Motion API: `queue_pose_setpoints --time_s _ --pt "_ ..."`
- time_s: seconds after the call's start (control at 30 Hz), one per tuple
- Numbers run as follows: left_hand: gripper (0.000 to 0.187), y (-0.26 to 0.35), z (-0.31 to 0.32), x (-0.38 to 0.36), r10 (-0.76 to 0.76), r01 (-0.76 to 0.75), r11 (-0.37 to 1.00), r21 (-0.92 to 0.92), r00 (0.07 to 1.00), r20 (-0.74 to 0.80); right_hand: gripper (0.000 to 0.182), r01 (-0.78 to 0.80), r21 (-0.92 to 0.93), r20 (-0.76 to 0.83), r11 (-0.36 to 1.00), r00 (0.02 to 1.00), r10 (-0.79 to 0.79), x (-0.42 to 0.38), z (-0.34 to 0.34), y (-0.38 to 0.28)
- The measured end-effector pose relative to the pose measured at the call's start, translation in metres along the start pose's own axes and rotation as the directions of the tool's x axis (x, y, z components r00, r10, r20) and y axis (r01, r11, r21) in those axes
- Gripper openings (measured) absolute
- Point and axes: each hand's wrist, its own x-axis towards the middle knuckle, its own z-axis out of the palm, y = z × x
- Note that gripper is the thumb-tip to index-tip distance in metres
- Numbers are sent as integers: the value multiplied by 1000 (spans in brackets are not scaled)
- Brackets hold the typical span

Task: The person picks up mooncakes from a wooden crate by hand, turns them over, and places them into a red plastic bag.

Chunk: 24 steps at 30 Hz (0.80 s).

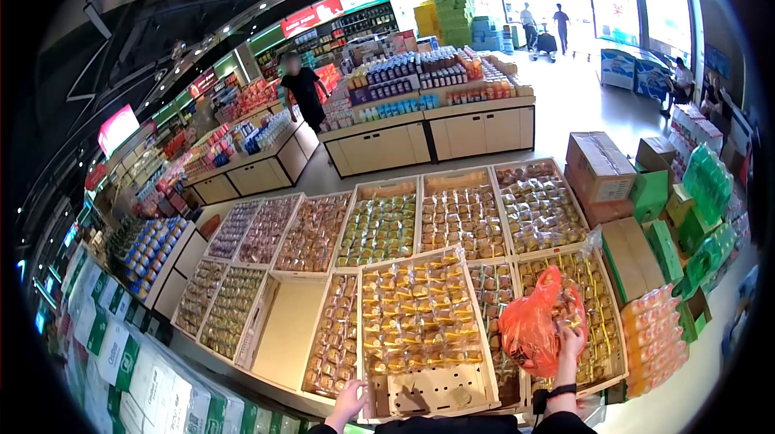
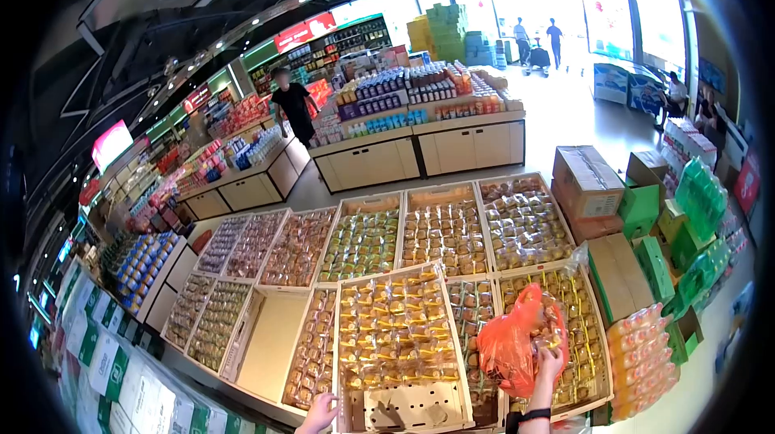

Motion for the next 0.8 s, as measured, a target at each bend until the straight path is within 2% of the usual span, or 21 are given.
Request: queue_pose_setpoints --time_s 0.07,0.13,0.2,0.23,0.27,0.3,0.37,0.4,0.43,0.47,0.5,0.53,0.57,0.6,0.63,0.67,0.73,0.8 --pt "32 28 -16 10 7 -7 1000 2 1000 -28 26 24 45 11 999 1000 -25 -31 7 -34" --pt "32 72 -35 21 3 -9 982 -187 999 -37 18 38 51 -5 998 999 -37 -89 52 -79" --pt "32 112 -48 36 31 -37 967 -251 999 -27 20 87 -220 347 972 938 -6 -146 91 -116" --pt "33 132 -54 42 63 -64 949 -308 998 -16 27 74 -244 392 967 919 29 -163 104 -112" --pt "37 151 -60 48 161 -153 924 -351 987 -5 34 90 -282 515 955 854 71 -178 115 -111" --pt "42 167 -63 55 225 -206 903 -378 974 8 34 -27 -287 595 958 778 200 -199 134 -118" --pt "54 203 -71 62 314 -264 851 -454 949 37 37 50 -356 718 933 653 239 -226 155 -114" --pt "61 221 -77 64 339 -268 822 -503 939 54 41 31 -395 767 918 562 311 -240 165 -120" --pt "65 237 -83 66 401 -323 793 -517 915 45 44 -12 -331 807 944 514 290 -249 171 -112" --pt "69 250 -88 67 451 -363 765 -533 891 41 46 94 -353 844 931 461 274 -260 178 -117" --pt "68 259 -89 68 482 -392 743 -542 876 27 45 18 -369 833 929 450 322 -277 189 -130" --pt "68 265 -89 68 505 -414 725 -550 863 16 49 8 -408 837 913 402 371 -275 187 -124" --pt "66 267 -88 70 545 -478 717 -508 838 -18 48 151 -451 840 880 405 361 -274 185 -123" --pt "65 268 -85 72 588 -543 703 -459 807 -55 43 48 -367 862 929 394 320 -287 191 -135" --pt "63 273 -88 70 553 -505 717 -481 832 -49 34 133 -377 873 917 382 303 -284 188 -136" --pt "62 278 -91 67 522 -474 727 -496 852 -49 24 79 -342 859 936 430 278 -296 193 -147" --pt "61 278 -91 66 522 -473 709 -523 851 -62 22 70 -367 822 927 491 288 -297 187 -153" --pt "61 279 -92 60 532 -475 713 -515 845 -43 25 104 -389 826 915 479 296 -295 183 -154"
